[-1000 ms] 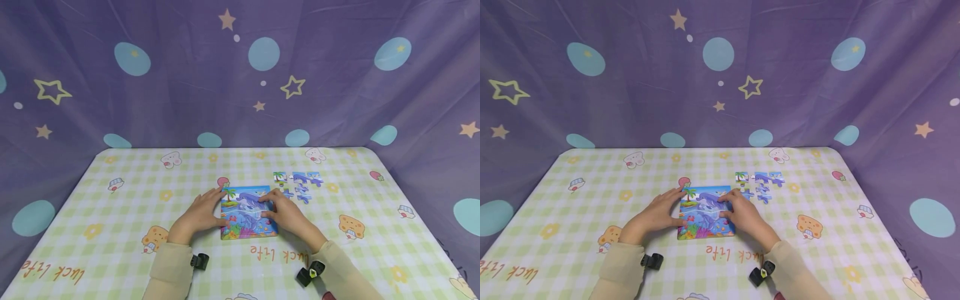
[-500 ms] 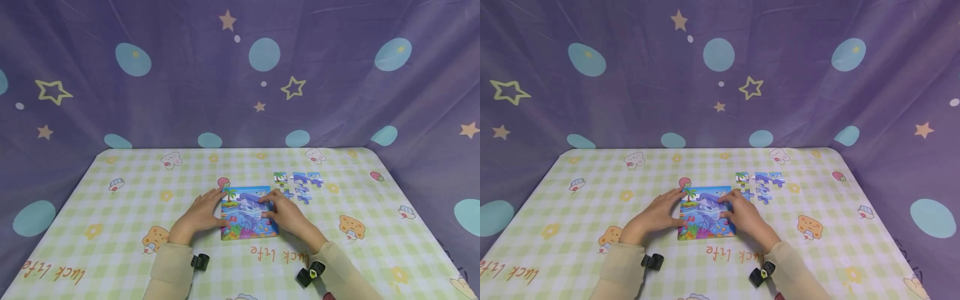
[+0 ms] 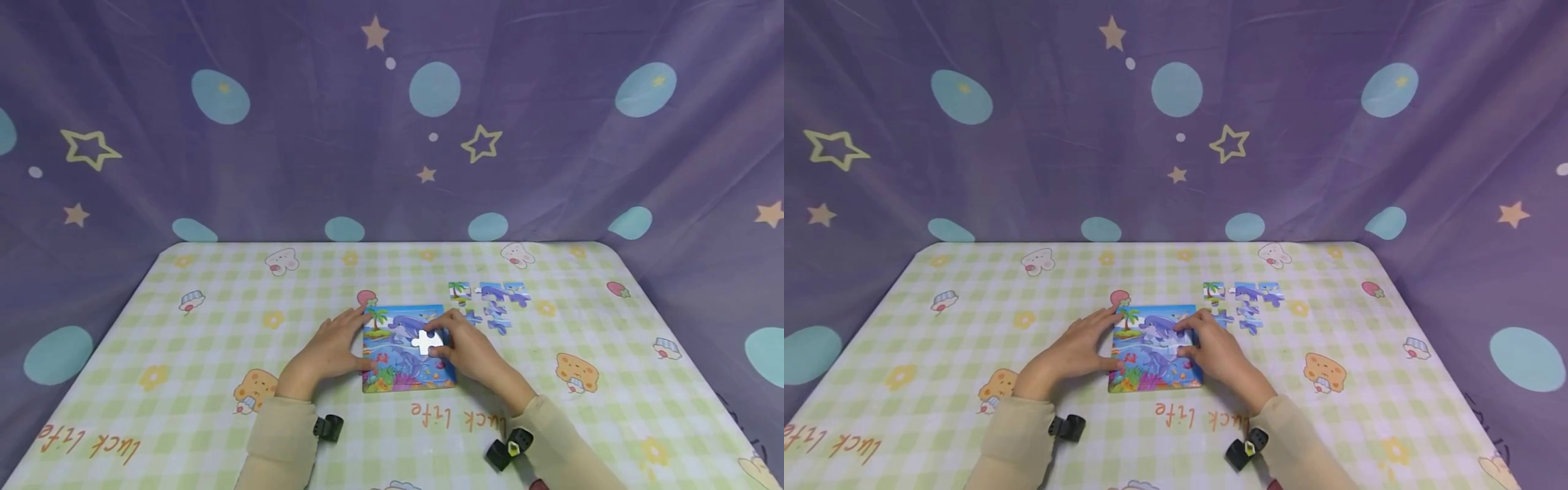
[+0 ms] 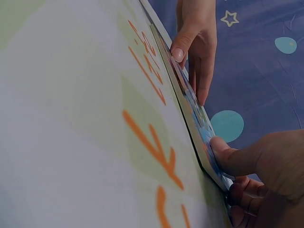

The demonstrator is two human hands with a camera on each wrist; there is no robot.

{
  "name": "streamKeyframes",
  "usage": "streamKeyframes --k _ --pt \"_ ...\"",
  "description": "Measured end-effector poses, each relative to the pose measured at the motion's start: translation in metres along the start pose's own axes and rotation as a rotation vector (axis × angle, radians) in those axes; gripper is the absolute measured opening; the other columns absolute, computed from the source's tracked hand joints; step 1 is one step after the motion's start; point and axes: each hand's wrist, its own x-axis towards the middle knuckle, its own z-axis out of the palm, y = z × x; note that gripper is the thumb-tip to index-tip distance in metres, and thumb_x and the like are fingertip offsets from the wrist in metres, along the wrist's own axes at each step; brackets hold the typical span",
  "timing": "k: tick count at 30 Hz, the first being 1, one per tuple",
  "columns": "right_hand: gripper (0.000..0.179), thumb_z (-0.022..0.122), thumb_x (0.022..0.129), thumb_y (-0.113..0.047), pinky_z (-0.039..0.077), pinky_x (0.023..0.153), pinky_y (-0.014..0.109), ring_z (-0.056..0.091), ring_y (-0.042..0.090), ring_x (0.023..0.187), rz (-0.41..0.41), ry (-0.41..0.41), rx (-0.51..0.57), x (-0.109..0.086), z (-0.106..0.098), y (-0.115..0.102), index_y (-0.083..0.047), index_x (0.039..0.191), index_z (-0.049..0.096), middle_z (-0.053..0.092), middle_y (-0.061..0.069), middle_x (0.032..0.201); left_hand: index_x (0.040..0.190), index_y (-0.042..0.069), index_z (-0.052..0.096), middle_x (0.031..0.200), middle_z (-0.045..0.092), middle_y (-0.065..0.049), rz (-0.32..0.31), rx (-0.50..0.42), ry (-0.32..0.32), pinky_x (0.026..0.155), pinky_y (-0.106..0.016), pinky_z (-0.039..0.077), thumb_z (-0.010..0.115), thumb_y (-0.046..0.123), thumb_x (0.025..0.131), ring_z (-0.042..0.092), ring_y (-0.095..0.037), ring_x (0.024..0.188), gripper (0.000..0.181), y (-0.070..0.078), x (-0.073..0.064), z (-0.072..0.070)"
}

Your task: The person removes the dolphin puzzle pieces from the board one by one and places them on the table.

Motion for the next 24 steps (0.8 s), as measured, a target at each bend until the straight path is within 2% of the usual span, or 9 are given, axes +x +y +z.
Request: streamKeyframes --k 11,24 --pt "0.035 0.08 0.082 -0.015 0.039 0.057 0.026 0.044 0.01 0.068 -0.044 0.017 -0.005 -0.0013 -0.0015 0.0008 -0.015 0.115 0.068 0.052 -0.002 0.101 0.15 0.005 0.041 0.161 0.026 -0.011 0.01 -0.002 -0.003 0.119 -0.059 0.01 0.085 0.033 0.076 0.02 -0.035 0.148 0.09 0.0003 -0.0005 -0.0004" --pt "0.034 0.081 0.081 -0.016 0.039 0.058 0.027 0.044 0.011 0.069 -0.042 0.016 -0.01 -0.0009 -0.0023 -0.0011 -0.017 0.112 0.067 0.053 -0.003 0.095 0.15 0.005 0.04 0.162 0.026 -0.011 0.008 -0.006 -0.009 0.119 -0.059 0.01 0.085 0.033 0.077 0.019 -0.036 0.148 0.091 0.0019 -0.0016 -0.0021"
